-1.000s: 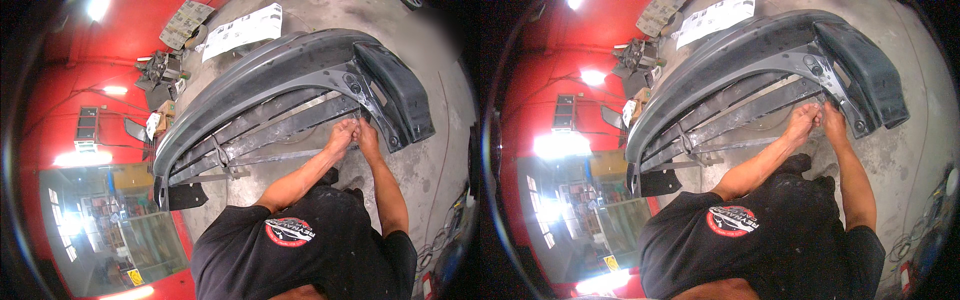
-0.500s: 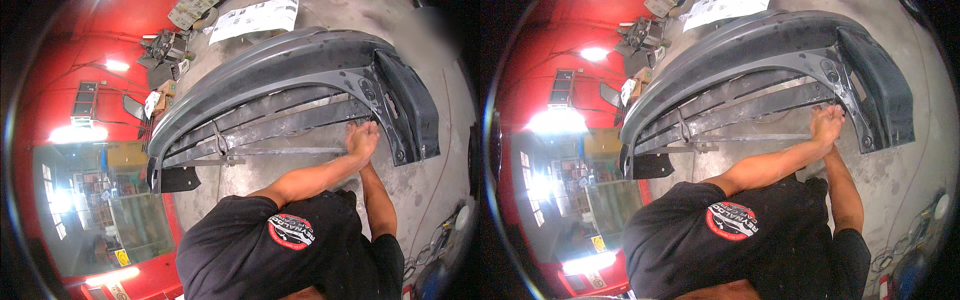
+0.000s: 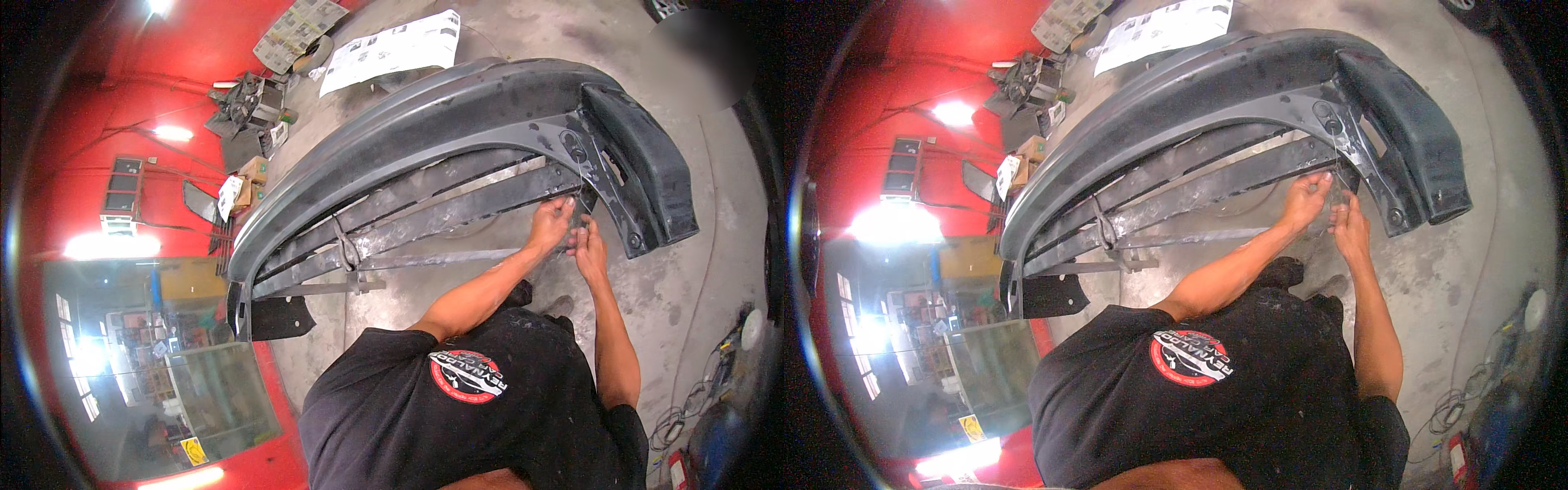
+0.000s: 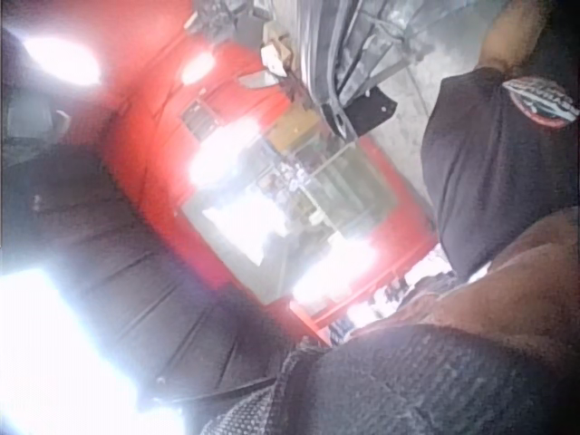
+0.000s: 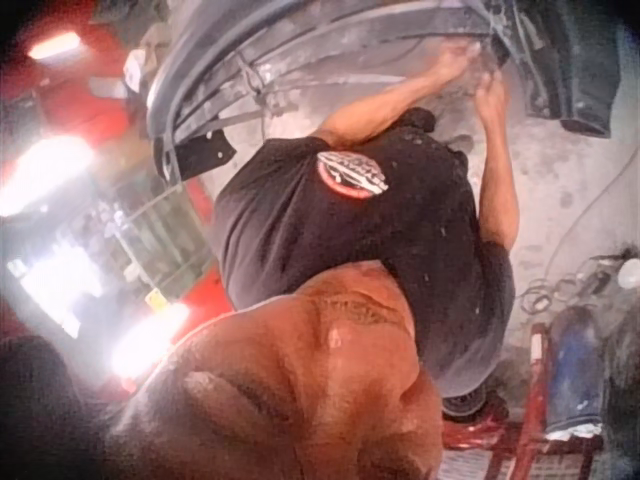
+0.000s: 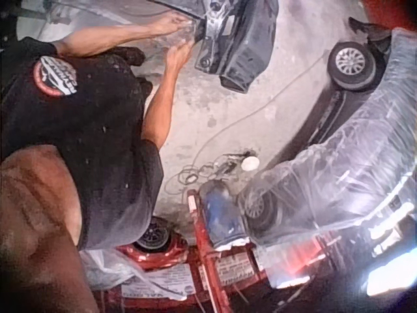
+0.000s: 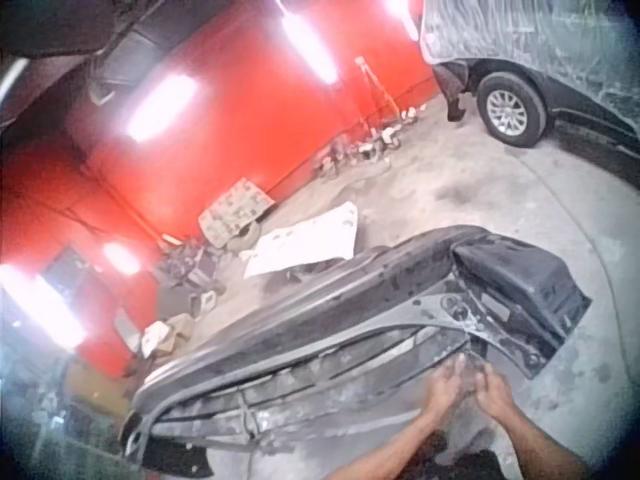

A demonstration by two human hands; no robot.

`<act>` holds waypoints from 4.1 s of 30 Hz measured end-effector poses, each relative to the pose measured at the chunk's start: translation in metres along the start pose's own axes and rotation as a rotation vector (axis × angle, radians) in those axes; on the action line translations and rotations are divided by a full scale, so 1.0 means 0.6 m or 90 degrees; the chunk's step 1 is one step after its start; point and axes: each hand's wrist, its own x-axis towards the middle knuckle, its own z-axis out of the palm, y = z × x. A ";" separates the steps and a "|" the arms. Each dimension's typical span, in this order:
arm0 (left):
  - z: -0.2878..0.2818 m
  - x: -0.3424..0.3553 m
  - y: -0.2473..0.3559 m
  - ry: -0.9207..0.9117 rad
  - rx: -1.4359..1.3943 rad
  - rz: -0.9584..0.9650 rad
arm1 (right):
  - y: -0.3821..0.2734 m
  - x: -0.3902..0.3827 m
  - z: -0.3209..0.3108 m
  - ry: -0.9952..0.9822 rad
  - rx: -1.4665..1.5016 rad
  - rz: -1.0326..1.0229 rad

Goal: The person secures a plastic trim piece to the underside of an automotive bumper using wire, pulling the wire through mounting holes and twisting it with a pair of pliers.

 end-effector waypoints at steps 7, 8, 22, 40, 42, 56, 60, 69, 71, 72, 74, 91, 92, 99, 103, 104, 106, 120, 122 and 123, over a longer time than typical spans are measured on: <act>-0.038 0.019 -0.014 -0.106 0.013 0.129 | -0.091 -0.031 -0.012 0.215 -0.084 -0.231; -0.038 0.018 -0.004 -0.108 0.014 0.133 | -0.120 -0.036 -0.011 0.176 -0.152 -0.239; -0.056 0.010 0.035 -0.091 0.299 0.303 | -0.065 0.031 -0.041 0.186 -0.434 -0.577; -0.023 -0.018 0.072 -0.136 0.184 0.042 | 0.085 0.122 0.039 0.161 -0.355 -0.587; -0.012 -0.023 0.068 -0.131 0.195 -0.041 | 0.116 0.142 0.060 0.168 -0.338 -0.659; -0.028 -0.042 0.035 -0.042 -0.146 -0.123 | 0.009 0.078 0.044 0.178 -0.368 -0.345; -0.048 -0.023 -0.011 0.045 -0.245 -0.181 | -0.008 0.021 -0.012 0.102 -0.105 -0.019; -0.019 0.062 -0.035 -0.294 -0.543 -0.393 | -0.143 -0.010 0.031 0.223 -0.152 -0.067; -0.025 0.065 -0.029 -0.313 -0.643 -0.416 | -0.145 -0.010 0.029 0.279 -0.296 -0.198; -0.029 0.067 -0.036 -0.317 -0.694 -0.418 | -0.152 -0.013 0.034 0.278 -0.296 -0.200; -0.035 0.075 -0.041 -0.326 -0.708 -0.437 | -0.171 -0.022 0.046 0.288 -0.346 -0.152; -0.064 0.040 -0.029 -0.257 -0.746 -0.328 | -0.098 0.022 0.038 0.278 -0.451 -0.322; -0.064 0.035 -0.026 -0.262 -0.737 -0.326 | -0.088 0.028 0.028 0.254 -0.400 -0.370; -0.064 0.008 -0.015 -0.224 -0.727 -0.342 | -0.038 0.068 0.007 0.019 0.105 -0.177; -0.069 -0.009 -0.021 -0.127 -0.661 -0.366 | -0.055 0.050 0.017 0.069 -0.018 -0.189; -0.074 -0.016 -0.021 -0.068 -0.571 -0.383 | -0.066 0.040 0.021 0.111 -0.110 -0.206; -0.091 -0.029 -0.038 -0.025 -0.487 -0.358 | -0.079 0.015 0.026 0.130 -0.153 -0.190; -0.261 -0.263 -0.049 0.115 -0.531 -0.425 | -0.002 -0.197 0.052 -0.196 -0.429 -0.473; -0.258 -0.282 -0.038 0.134 -0.598 -0.423 | 0.005 -0.222 0.064 -0.427 -0.351 -0.313; -0.256 -0.285 -0.037 0.133 -0.664 -0.420 | 0.025 -0.227 0.069 -0.520 -0.350 -0.299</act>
